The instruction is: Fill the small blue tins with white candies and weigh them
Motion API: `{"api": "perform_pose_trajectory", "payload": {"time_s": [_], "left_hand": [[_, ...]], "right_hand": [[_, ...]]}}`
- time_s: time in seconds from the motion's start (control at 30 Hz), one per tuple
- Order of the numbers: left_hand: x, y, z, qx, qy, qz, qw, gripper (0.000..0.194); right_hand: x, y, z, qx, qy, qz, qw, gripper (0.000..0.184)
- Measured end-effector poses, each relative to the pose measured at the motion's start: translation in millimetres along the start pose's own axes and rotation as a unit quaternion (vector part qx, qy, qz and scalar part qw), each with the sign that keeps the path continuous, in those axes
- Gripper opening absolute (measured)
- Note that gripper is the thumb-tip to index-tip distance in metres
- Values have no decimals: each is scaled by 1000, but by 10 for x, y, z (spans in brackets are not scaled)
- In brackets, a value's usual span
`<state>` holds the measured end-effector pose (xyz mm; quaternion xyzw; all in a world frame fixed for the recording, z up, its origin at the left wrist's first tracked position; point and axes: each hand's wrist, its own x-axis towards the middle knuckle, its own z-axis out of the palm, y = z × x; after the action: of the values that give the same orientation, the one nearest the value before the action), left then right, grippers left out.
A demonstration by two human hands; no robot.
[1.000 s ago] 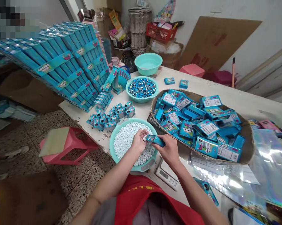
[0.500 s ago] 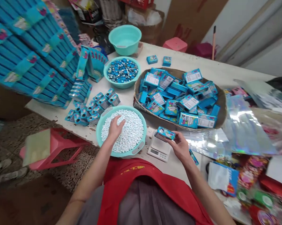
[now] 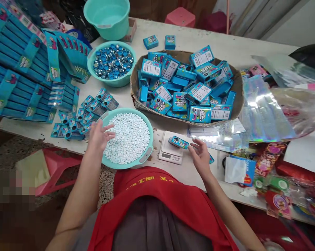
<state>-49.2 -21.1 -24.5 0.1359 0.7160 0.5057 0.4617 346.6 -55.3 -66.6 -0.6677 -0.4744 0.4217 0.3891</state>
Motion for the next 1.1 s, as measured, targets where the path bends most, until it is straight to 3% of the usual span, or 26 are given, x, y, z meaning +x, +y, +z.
{"api": "perform_pose_trajectory", "payload": {"time_s": [0.13, 0.33, 0.57, 0.67, 0.73, 0.83, 0.93, 1.03, 1.1], "left_hand": [[-207, -86, 215, 10, -53, -7, 999, 62], [-401, -306, 411, 48, -115, -37, 992, 44], [-398, -355, 413, 67, -113, -15, 991, 47], [-428, -401, 498, 87, -115, 11, 989, 44], [-476, -444, 587, 82, -133, 20, 987, 44], [-587, -470, 746, 16, -162, -7, 987, 44], [-693, -402, 908, -117, -171, -62, 976, 48], [-720, -292, 1053, -252, -199, -125, 939, 52], [-680, -253, 1120, -310, -195, -165, 916, 46]], "right_hand": [[14, -8, -1, -1, 14, 3, 1000, 42], [11, 53, -7, -16, 15, 12, 1000, 36], [35, 113, 62, -105, -75, -27, 991, 60], [74, 144, 148, -141, -72, -48, 986, 68], [101, 128, 203, -151, -59, -49, 986, 60], [113, -77, 291, -151, -50, -81, 984, 41], [83, -484, 419, -161, -72, -190, 966, 33], [79, -836, 596, -199, -114, -282, 932, 30], [116, -948, 721, -238, -141, -305, 911, 28]]}}
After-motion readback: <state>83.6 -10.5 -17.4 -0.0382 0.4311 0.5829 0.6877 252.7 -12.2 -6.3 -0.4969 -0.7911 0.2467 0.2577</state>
